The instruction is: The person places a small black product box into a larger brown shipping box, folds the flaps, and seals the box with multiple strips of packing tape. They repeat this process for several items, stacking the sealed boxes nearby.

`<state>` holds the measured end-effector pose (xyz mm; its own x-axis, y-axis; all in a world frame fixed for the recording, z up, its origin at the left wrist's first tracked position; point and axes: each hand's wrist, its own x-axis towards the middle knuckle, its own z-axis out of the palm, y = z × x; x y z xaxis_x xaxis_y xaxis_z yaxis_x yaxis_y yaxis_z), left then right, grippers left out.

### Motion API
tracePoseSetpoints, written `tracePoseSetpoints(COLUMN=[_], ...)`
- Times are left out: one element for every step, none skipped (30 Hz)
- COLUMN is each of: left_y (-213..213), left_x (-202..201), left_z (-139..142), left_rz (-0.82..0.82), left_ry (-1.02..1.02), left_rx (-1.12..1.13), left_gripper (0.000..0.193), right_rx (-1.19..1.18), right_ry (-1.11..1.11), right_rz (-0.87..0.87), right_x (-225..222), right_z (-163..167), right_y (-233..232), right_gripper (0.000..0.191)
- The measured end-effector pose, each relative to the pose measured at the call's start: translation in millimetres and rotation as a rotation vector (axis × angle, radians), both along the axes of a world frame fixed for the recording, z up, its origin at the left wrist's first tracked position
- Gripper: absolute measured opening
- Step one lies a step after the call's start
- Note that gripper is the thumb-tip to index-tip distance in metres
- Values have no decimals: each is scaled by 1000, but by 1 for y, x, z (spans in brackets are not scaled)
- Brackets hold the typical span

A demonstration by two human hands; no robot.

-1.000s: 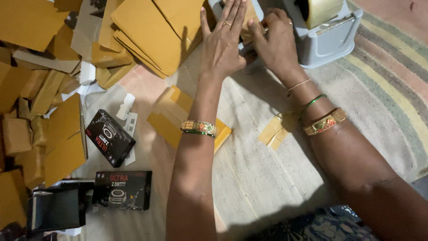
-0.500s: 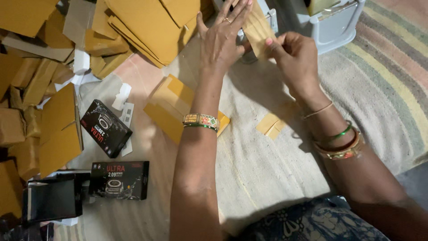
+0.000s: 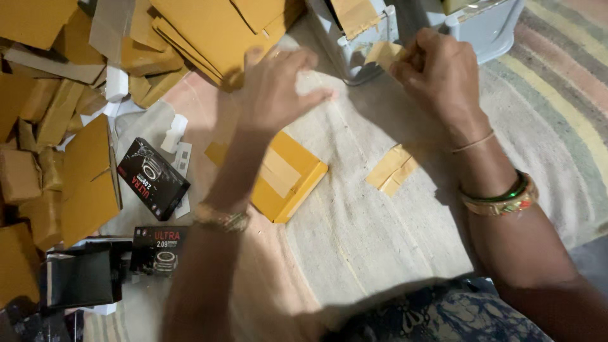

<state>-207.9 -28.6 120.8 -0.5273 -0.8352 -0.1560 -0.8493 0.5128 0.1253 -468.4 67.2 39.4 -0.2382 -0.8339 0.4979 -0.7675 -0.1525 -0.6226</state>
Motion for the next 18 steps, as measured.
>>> tracePoseSetpoints(left_y=[3,7,10,14,17,19,23,24,25,26,29,30,28,24,21,19,18,18], left_x=[16,29,38,44,44,40,32,19,0,-17,-28,-37,-41,-41,-40,-37,-31,-24], left_z=[5,9,11,13,13,12,11,8,4,0,-4,-6,-5,-2,1,5,10,16], left_rz=[-81,-160,-225,-285,-286,-288,-293,-303,-319,-335,-358,-373,-387,-390,-404,-421,-366,-308], left_ry=[150,301,197,93,-6,-106,-207,-404,-600,-796,-853,-907,-963,-938,-913,-888,-808,-724], left_rx=[175,355,469,583,577,566,556,531,505,475,476,472,462,500,541,585,646,705], left_gripper=[67,74,85,97,95,94,93,93,93,92,89,86,83,83,84,84,84,84], right_rx=[15,12,9,9,13,19,22,25,31,42,45,47,49,33,15,-6,-46,-86], right_ry=[-49,-131,-212,-284,-335,-387,-432,-458,-484,-514,-537,-562,-584,-606,-629,-654,-715,-773], right_rz=[38,110,178,238,283,325,363,388,409,429,440,454,469,480,486,491,536,583], right_x=[0,1,3,4,7,9,11,12,14,15,16,16,16,15,14,13,11,10], right_z=[4,8,13,18,22,27,32,36,40,43,45,46,47,47,47,46,45,44], right_y=[1,2,2,4,5,5,6,6,7,6,6,6,7,7,6,6,6,5], right_gripper=[16,17,17,17,16,16,16,16,15,15,15,15,15,14,14,14,15,16])
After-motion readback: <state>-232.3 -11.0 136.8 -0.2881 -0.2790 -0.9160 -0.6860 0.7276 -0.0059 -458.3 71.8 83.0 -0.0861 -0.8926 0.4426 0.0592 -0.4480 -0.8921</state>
